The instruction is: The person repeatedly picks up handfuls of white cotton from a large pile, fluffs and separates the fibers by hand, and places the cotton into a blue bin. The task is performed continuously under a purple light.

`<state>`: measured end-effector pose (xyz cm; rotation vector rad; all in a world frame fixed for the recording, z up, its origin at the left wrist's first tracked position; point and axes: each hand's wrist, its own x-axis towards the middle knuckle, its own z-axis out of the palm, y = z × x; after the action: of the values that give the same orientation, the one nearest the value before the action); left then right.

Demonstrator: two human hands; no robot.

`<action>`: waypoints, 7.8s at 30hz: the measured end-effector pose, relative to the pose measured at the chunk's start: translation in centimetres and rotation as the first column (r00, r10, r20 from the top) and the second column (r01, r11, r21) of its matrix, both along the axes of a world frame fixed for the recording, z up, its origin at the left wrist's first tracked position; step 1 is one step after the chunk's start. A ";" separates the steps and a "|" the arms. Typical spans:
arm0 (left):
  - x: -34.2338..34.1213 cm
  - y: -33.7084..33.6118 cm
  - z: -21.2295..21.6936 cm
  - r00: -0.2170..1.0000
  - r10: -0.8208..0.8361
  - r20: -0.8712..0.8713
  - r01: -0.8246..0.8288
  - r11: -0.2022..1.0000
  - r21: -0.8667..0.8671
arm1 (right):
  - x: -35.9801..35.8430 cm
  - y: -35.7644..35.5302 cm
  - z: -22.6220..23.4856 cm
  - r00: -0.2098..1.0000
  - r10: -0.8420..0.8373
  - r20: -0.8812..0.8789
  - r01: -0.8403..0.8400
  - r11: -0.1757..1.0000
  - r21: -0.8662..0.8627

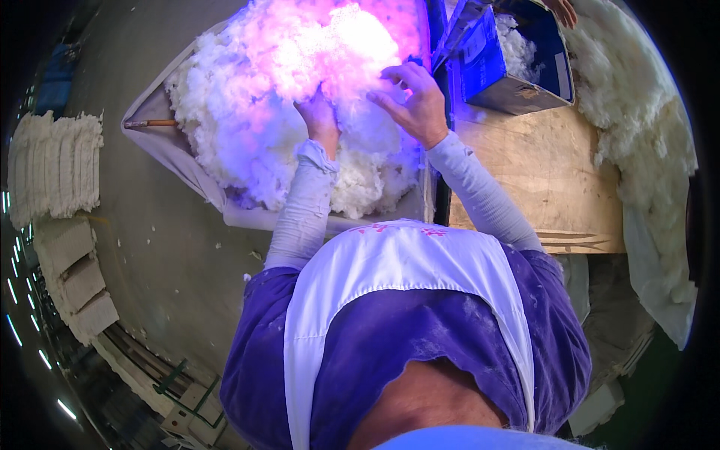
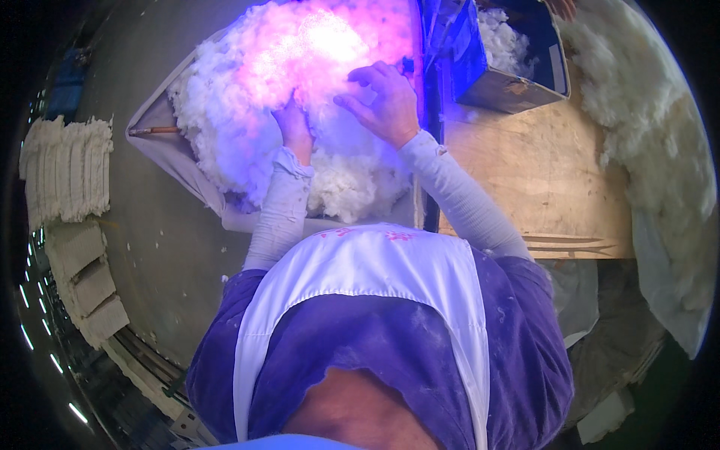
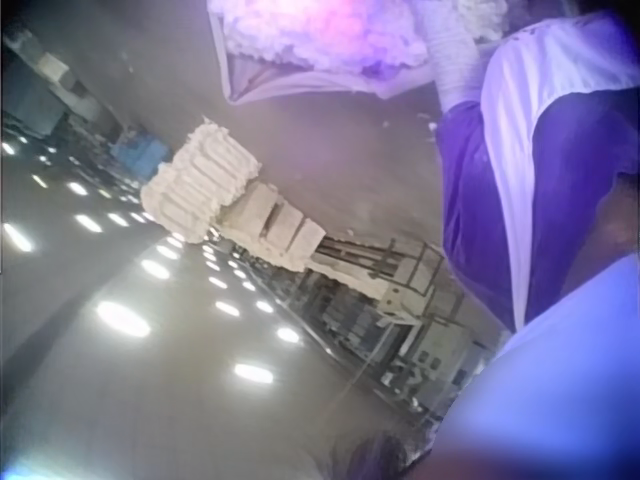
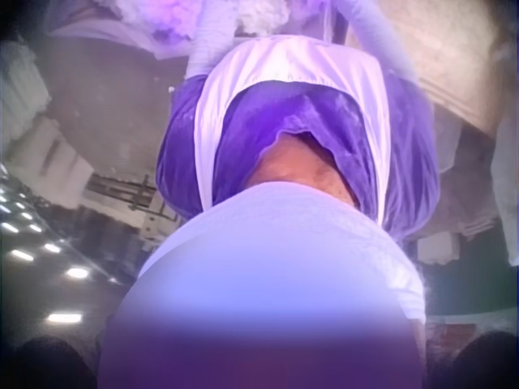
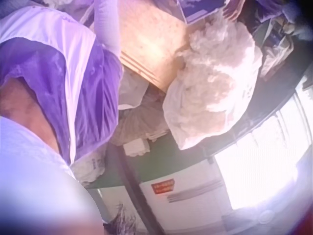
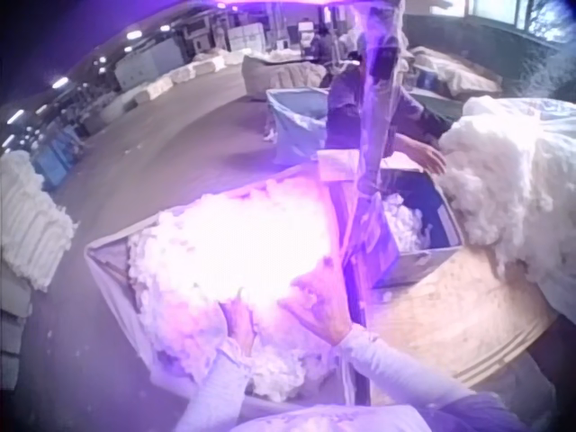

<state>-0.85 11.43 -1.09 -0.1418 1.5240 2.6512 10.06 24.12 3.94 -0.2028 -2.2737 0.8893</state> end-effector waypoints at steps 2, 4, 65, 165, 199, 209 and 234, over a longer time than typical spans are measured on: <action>-0.3 -0.3 -0.7 0.999 -0.043 -0.025 0.044 0.999 0.024 | -0.2 -0.3 0.1 1.000 0.027 0.000 -0.026 0.989 -0.146; -0.7 -0.9 -1.2 0.997 -0.073 0.015 0.073 0.997 -0.014 | -0.3 0.2 -0.2 0.997 0.070 -0.017 -0.069 0.843 -0.533; 3.8 -1.4 4.5 0.878 -0.310 -0.365 0.100 0.864 -0.494 | 0.9 0.3 1.7 0.987 0.075 0.141 -0.090 0.990 0.105; 1.2 -2.6 2.1 0.954 -0.268 0.132 0.251 0.959 0.129 | -1.4 8.5 -2.7 0.971 -0.187 -0.150 -0.124 0.142 -0.982; 0.3 -6.4 -1.9 0.713 -0.700 -0.042 0.683 0.679 0.270 | 0.9 11.1 -6.2 0.963 0.069 -0.261 -0.267 0.084 -0.960; -0.1 -5.7 -1.5 0.574 -0.817 0.060 0.817 0.566 -0.113 | 0.0 8.7 -4.7 0.755 0.646 0.114 -0.216 0.409 -0.887; -1.6 -4.8 -2.4 0.901 -0.396 -0.176 0.352 0.906 -0.235 | 1.9 9.5 -4.6 0.980 0.040 -0.195 -0.163 0.723 -0.671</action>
<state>-2.43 6.59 -3.49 0.4099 1.6749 2.2669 11.94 33.61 -0.63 -0.3134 -1.7120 1.7244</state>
